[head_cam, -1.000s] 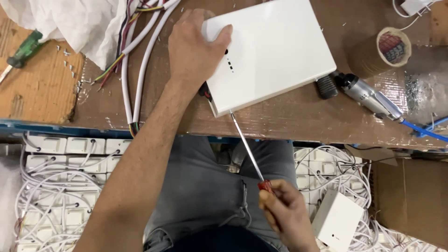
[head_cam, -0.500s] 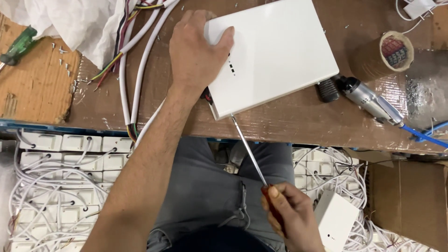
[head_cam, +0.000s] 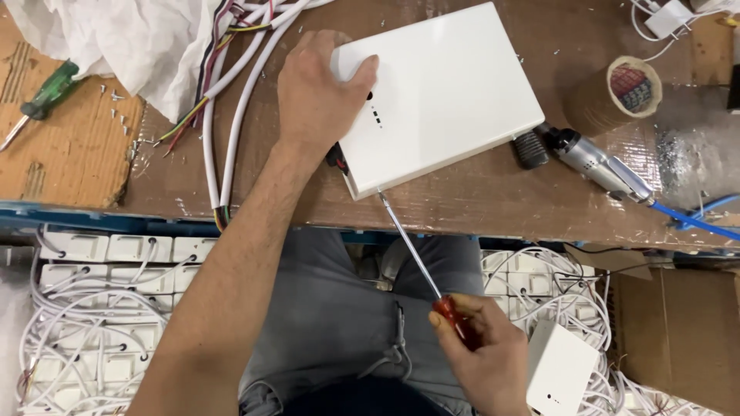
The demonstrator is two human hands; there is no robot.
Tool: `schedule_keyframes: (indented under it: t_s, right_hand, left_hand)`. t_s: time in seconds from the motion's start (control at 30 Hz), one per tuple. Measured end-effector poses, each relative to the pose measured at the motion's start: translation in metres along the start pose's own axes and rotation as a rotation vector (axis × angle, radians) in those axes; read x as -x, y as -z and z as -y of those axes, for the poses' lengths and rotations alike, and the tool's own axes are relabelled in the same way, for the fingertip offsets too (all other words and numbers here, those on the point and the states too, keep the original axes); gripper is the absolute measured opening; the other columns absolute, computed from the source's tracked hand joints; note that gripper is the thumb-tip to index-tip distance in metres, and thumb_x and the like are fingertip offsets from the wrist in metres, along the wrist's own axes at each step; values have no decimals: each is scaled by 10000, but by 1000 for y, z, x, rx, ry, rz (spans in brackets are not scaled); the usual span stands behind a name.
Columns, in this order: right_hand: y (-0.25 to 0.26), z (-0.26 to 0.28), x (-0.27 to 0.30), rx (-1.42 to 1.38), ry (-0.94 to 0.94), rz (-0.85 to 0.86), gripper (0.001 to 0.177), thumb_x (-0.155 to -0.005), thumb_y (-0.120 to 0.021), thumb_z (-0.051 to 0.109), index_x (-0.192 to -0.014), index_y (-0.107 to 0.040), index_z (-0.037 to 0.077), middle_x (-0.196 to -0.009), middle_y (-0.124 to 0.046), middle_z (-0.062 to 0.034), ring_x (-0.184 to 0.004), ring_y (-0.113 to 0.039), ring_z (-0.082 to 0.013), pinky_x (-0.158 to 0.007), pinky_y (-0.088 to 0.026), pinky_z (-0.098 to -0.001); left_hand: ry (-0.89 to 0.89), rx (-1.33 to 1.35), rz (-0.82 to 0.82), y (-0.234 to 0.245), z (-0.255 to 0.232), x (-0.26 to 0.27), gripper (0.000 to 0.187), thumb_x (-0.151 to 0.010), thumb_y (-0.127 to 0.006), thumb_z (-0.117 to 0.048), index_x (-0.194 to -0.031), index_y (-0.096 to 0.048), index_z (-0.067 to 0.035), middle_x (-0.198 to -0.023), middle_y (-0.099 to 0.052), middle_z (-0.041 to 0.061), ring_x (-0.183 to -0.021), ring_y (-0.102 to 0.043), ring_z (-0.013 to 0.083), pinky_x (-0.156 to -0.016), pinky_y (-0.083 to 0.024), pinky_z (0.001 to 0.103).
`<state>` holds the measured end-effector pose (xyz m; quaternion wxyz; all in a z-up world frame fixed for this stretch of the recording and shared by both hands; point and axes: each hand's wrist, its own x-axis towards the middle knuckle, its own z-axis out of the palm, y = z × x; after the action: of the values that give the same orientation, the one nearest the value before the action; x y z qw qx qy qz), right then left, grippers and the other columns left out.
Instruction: Assembling a white electrical box by securing components with screws using manual and pneumatic screwdrivers.
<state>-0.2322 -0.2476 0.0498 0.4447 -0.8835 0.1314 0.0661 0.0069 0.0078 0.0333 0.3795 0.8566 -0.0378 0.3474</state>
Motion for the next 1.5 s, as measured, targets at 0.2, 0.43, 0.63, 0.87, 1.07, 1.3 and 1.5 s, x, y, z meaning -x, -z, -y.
schedule_keyframes:
  t_s: [0.2, 0.43, 0.63, 0.87, 1.07, 1.3, 1.5]
  right_hand:
    - [-12, -19, 6, 349, 447, -241, 334, -762, -840, 156, -1041, -705, 33, -845, -811, -74, -477, -706, -144, -426, -542, -261]
    - [2, -65, -19, -885, -389, 387, 225, -995, -620, 130, -978, -656, -92, -754, -638, -206, -334, -348, -96, -254, -227, -258]
    - [-16, -86, -21, -1557, -798, 773, 456, -1076, -464, 399, -1224, -538, -25, -773, -516, -16, -368, -339, -31, -265, -309, -186]
    - [44, -16, -30, -298, -156, 469, 151, -935, -729, 122, -917, -772, -22, -588, -642, -51, -430, -450, -101, -410, -331, -260]
    - [87, -38, -54, -16, 114, -15, 200, -845, -781, 133, -1006, -802, 15, -694, -744, -41, -495, -508, -96, -433, -387, -247]
    - [102, -25, -97, 386, 327, -362, 358, -860, -723, 92, -1215, -696, 51, -949, -762, -79, -616, -635, -212, -564, -499, -316]
    - [112, -49, -109, 177, 295, -494, 398, -873, -734, 0, -1267, -679, -5, -973, -751, -79, -754, -654, -140, -666, -517, -248]
  left_hand:
    - [18, -14, 11, -1, 0, 1, 334, -874, -809, -210, -1063, -694, 39, -931, -684, 127, -776, -682, 236, -697, -572, 350]
    - [15, -1, -39, -5, -3, 1, 316, -833, -827, -175, -1018, -694, 43, -899, -665, 130, -743, -656, 245, -672, -558, 364]
    - [-10, 13, -18, 1, 1, 1, 310, -834, -826, -169, -1011, -696, 51, -876, -666, 135, -686, -643, 221, -614, -559, 336]
    - [-34, 55, 58, 7, -6, 1, 316, -900, -815, -124, -1103, -689, 84, -1019, -695, 190, -817, -676, 288, -726, -560, 373]
    - [-42, 33, 75, 11, -7, 0, 286, -917, -838, -46, -1101, -712, 133, -999, -706, 228, -766, -675, 271, -647, -566, 349]
    - [12, 25, 92, 14, -10, 1, 287, -914, -825, -68, -1109, -723, 115, -1059, -716, 234, -866, -685, 334, -769, -556, 406]
    - [-20, -18, 105, 11, -1, 1, 284, -947, -836, -71, -1116, -720, 127, -1045, -714, 237, -842, -674, 308, -735, -555, 391]
